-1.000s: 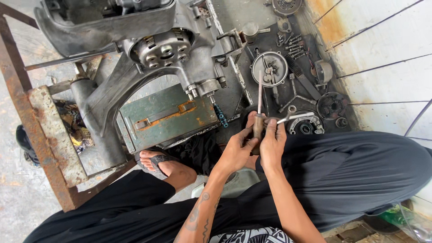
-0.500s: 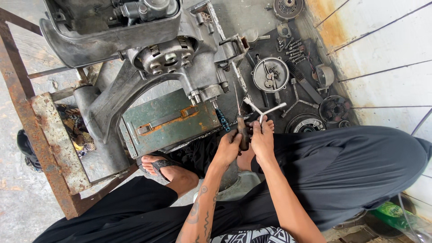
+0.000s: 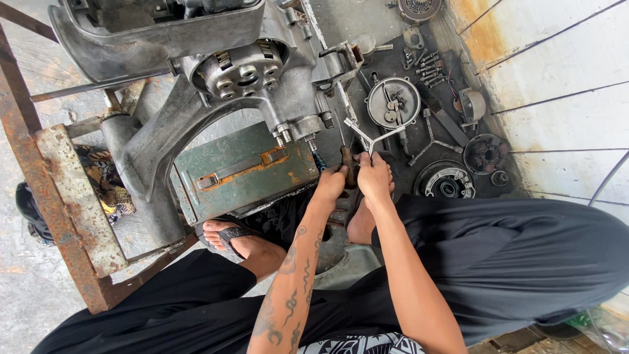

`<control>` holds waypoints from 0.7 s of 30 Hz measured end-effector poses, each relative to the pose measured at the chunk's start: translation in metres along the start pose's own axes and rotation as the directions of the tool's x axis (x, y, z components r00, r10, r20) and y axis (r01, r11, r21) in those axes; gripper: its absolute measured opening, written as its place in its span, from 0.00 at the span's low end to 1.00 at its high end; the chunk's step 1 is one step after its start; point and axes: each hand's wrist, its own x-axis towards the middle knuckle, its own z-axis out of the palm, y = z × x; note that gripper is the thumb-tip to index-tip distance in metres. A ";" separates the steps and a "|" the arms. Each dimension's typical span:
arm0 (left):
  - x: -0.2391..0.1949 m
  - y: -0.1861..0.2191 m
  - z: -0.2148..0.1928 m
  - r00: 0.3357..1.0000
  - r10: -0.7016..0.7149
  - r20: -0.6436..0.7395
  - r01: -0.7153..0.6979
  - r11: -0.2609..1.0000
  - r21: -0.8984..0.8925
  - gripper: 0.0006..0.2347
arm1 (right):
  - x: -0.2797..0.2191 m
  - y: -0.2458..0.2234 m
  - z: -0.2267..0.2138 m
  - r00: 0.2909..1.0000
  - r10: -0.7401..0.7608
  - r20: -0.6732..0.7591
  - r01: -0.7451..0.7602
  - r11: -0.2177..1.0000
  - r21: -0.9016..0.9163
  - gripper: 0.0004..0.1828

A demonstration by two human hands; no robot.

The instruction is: The person uses a T-handle wrench to tighten bolts on a disassembled engine block mounted on a stand. They repeatedly adjust the wrench and turn it to secure the components.

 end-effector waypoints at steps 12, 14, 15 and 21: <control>0.029 -0.017 0.008 0.969 -0.113 -0.218 0.050 0.960 -0.275 0.27 | -0.024 0.012 -0.051 0.877 -0.055 0.477 -0.191 0.871 0.452 0.39; -0.050 0.048 0.023 0.970 -0.075 -0.229 0.024 0.975 -0.219 0.25 | -0.024 0.016 -0.046 0.891 -0.098 0.444 -0.073 0.933 0.353 0.39; -0.088 0.082 0.030 0.971 -0.039 -0.235 0.000 0.986 -0.164 0.24 | -0.021 0.015 -0.043 0.900 -0.145 0.412 0.046 0.970 0.240 0.38; 0.042 -0.066 0.012 0.966 -0.058 -0.251 0.049 0.998 -0.039 0.23 | -0.027 0.001 -0.040 0.870 -0.008 0.493 -0.195 0.912 0.361 0.37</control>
